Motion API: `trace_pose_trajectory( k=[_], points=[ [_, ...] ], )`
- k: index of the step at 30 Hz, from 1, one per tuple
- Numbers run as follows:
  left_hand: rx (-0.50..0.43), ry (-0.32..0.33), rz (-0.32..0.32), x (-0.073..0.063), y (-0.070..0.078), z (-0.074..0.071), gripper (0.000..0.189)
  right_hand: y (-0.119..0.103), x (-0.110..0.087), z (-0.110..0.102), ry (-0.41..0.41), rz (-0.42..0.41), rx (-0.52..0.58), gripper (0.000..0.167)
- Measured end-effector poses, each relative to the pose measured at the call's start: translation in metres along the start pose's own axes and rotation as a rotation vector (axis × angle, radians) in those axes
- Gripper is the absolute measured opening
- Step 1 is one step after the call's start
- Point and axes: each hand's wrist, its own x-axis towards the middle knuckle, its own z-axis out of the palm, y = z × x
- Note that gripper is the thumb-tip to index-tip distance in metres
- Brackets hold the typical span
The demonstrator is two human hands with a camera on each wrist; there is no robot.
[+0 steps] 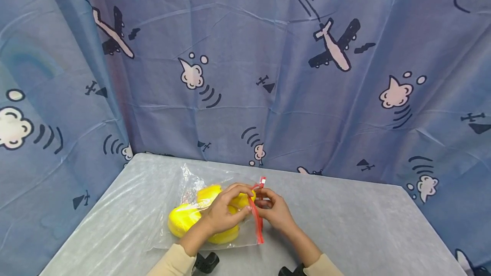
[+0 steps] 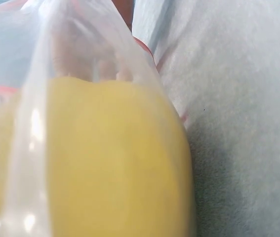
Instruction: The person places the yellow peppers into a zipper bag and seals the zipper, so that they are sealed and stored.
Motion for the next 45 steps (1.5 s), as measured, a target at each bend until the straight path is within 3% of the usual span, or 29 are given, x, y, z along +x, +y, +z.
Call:
trace_pose_trajectory(
  k=[7,18,28,38,42,45],
  points=[
    [-0.028,0.025,0.009,0.000,0.001,0.001,0.027,0.003,0.001,-0.002,-0.031,-0.001,0.018,0.049],
    [-0.029,-0.003,-0.034,0.000,0.004,-0.001,0.026,0.001,0.001,-0.006,-0.097,0.014,0.023,0.051],
    [0.005,0.006,0.013,0.000,0.000,0.000,0.025,0.001,0.004,-0.013,-0.216,-0.002,-0.005,0.051],
    [-0.026,-0.012,-0.029,0.001,0.003,-0.001,0.026,0.001,0.004,-0.018,-0.279,0.014,0.008,0.054],
    [-0.017,-0.019,-0.041,0.001,0.004,-0.001,0.026,0.002,0.004,-0.023,-0.269,0.007,-0.016,0.054],
    [0.009,-0.027,-0.051,0.001,0.005,-0.001,0.027,0.002,0.003,-0.027,-0.214,0.001,-0.048,0.051]
  ],
)
